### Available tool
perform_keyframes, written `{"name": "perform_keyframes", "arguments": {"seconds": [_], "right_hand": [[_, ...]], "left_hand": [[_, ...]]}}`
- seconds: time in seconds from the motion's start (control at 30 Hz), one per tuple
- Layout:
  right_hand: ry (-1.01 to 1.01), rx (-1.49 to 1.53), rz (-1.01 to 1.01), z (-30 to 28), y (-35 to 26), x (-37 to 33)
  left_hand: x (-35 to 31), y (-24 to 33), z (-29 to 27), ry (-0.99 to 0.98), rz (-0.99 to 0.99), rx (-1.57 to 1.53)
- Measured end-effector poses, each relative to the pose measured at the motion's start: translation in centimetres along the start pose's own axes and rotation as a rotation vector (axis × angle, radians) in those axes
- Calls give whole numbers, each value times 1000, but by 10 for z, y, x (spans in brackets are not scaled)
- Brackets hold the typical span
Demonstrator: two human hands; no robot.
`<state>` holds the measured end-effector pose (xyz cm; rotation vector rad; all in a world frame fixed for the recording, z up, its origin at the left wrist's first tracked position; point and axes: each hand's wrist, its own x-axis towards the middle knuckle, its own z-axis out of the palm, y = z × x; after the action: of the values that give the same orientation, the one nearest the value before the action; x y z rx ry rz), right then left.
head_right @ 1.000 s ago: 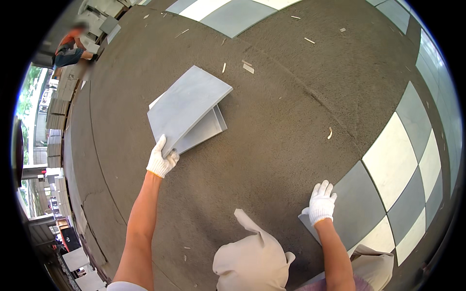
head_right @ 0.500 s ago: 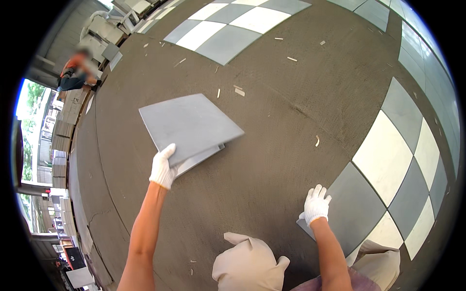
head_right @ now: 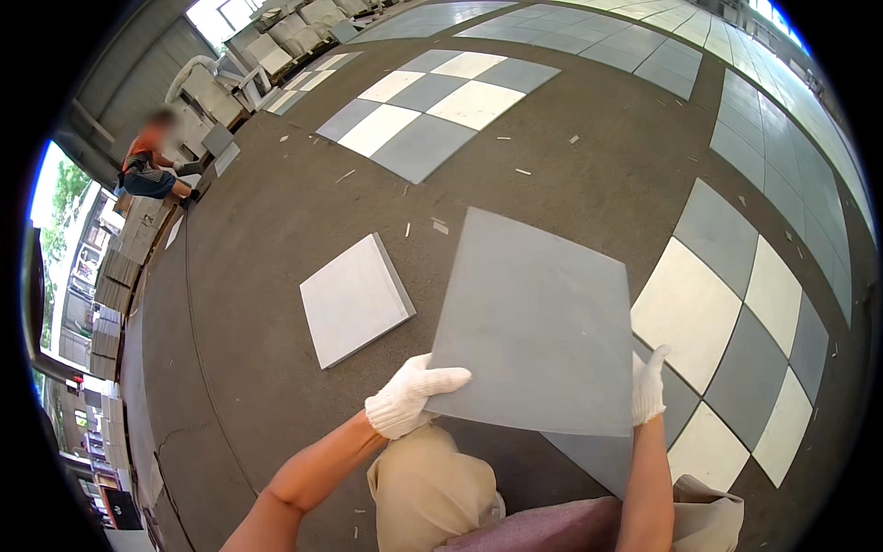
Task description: The person arranges square tiles on the floor in a checkered pattern using white and gray tiles. They pick up tiles from nearby stacks and place them one by one to form a grid.
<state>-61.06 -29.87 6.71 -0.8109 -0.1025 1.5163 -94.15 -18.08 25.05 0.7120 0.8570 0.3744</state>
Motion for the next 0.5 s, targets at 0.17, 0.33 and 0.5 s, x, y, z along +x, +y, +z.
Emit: {"name": "perform_keyframes", "arguments": {"seconds": [0.17,0.33,0.5], "right_hand": [[161,-90,-292,8,-81,-59],[414,-319,-542,7,-178,-188],[633,-259,-463,94,-198,-293]], "left_hand": [[26,-1,47,-262,39,273],[50,7,90,-614,-126,33],[82,-19,137,-669,-324,-313]]}}
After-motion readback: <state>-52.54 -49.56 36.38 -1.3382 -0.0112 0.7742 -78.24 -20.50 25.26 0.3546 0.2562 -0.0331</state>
